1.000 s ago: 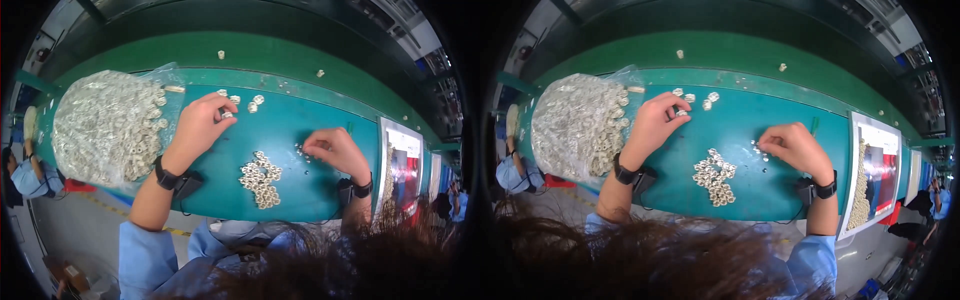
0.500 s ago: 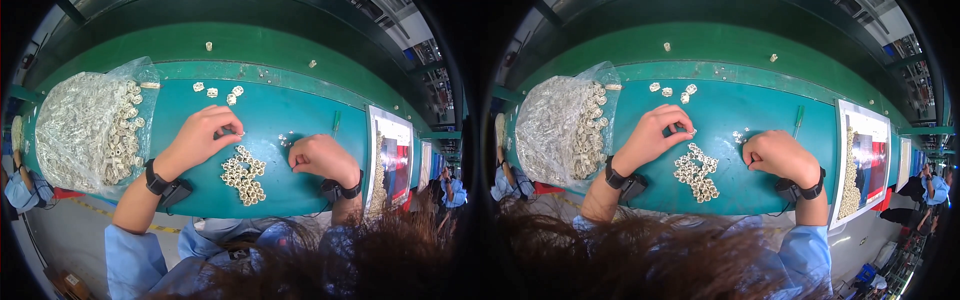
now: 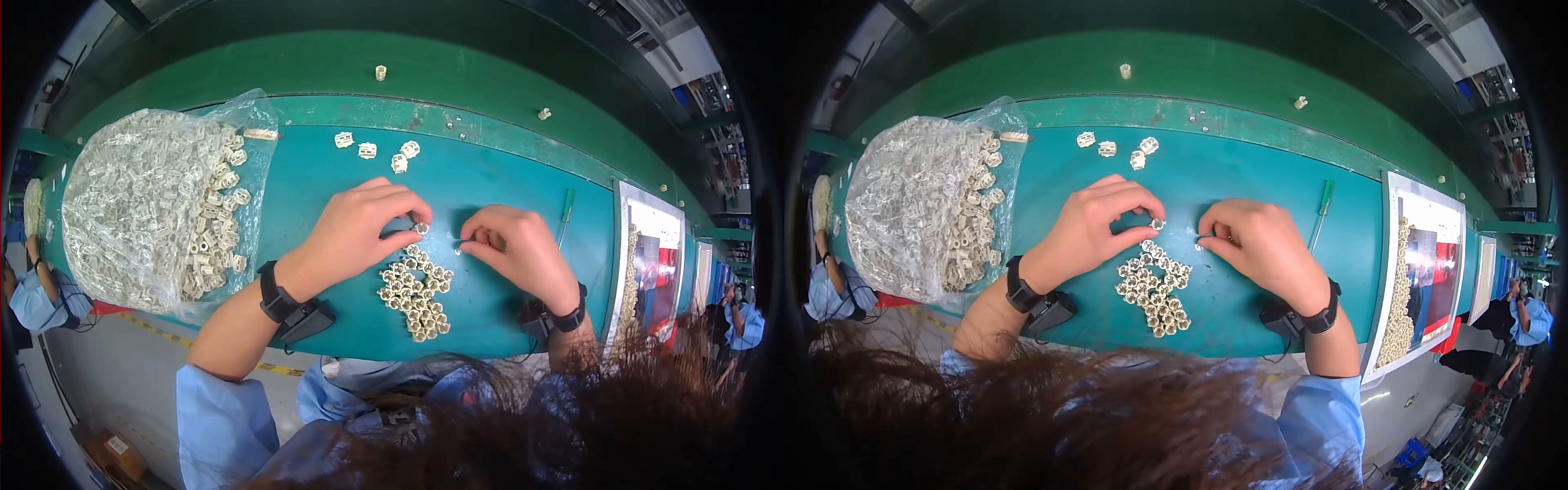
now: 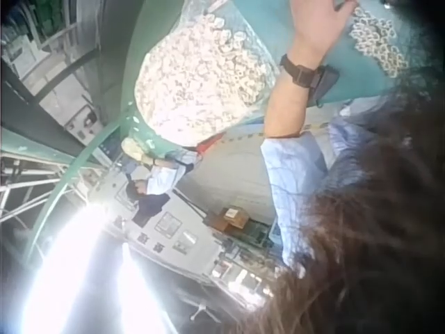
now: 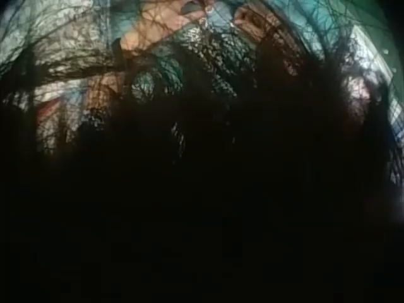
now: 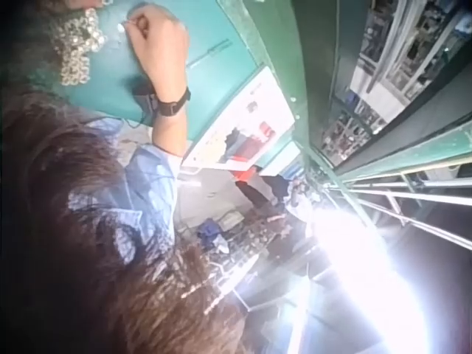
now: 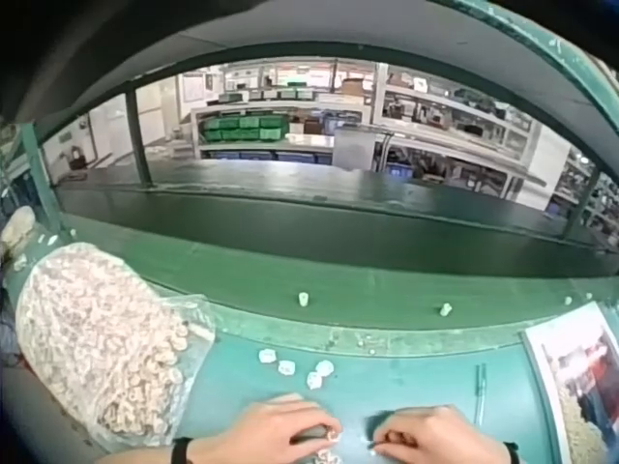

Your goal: The recorder is sorting and inspecting small white circular components on an assembly line workbench.

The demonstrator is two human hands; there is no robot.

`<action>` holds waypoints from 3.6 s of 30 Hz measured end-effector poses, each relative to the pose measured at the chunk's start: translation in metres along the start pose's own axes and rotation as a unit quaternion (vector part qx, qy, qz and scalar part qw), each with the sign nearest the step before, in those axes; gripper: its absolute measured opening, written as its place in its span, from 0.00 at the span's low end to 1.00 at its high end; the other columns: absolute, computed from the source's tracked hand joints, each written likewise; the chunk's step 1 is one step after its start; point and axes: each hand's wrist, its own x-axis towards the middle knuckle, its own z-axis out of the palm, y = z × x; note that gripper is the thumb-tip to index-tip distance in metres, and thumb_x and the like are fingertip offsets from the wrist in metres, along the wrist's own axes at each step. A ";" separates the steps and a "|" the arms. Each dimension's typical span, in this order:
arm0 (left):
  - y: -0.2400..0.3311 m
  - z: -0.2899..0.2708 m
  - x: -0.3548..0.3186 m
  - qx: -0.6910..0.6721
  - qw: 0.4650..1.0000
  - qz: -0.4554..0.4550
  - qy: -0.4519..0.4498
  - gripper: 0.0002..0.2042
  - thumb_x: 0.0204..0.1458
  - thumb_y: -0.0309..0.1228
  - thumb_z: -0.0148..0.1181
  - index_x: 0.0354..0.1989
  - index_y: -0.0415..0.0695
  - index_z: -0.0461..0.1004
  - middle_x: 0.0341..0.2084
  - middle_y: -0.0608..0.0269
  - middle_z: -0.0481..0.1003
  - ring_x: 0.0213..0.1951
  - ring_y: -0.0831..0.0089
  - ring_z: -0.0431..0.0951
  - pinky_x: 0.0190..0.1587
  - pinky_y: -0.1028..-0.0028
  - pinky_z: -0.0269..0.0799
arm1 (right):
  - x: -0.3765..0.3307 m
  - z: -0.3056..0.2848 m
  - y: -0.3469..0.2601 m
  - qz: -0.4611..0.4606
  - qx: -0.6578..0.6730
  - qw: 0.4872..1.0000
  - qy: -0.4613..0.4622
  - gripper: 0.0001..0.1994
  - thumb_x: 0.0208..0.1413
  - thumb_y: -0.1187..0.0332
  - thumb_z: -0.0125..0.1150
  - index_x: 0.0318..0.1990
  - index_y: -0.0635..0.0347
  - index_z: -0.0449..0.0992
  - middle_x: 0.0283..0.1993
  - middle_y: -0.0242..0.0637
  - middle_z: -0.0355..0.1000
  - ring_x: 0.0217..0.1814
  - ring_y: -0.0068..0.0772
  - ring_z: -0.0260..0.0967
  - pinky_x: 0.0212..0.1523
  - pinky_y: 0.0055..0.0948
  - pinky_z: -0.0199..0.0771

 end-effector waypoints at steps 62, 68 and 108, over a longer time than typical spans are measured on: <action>-0.006 0.007 -0.005 0.027 0.998 0.041 -0.040 0.15 0.49 0.31 0.83 0.47 0.53 0.90 0.43 0.71 0.84 0.44 0.64 0.81 0.47 0.64 0.81 | 0.002 -0.004 -0.006 -0.045 0.055 0.992 0.102 0.10 0.55 0.77 0.83 0.44 0.58 0.91 0.33 0.32 0.79 0.29 0.29 0.74 0.30 0.28 0.74; -0.001 -0.004 -0.003 0.012 0.997 0.015 -0.080 0.17 0.52 0.26 0.80 0.51 0.54 0.91 0.44 0.72 0.84 0.45 0.63 0.82 0.49 0.63 0.81 | -0.004 -0.035 0.022 -0.017 0.054 0.998 -0.022 0.10 0.55 0.76 0.82 0.44 0.57 0.91 0.34 0.32 0.79 0.29 0.29 0.75 0.32 0.30 0.75; 0.002 -0.022 0.002 -0.068 0.993 -0.093 -0.039 0.10 0.57 0.21 0.79 0.47 0.41 0.88 0.46 0.63 0.84 0.39 0.75 0.82 0.43 0.73 0.83 | 0.000 0.013 0.003 0.008 0.115 0.992 0.053 0.11 0.54 0.79 0.83 0.44 0.64 0.90 0.35 0.36 0.82 0.33 0.27 0.77 0.34 0.30 0.78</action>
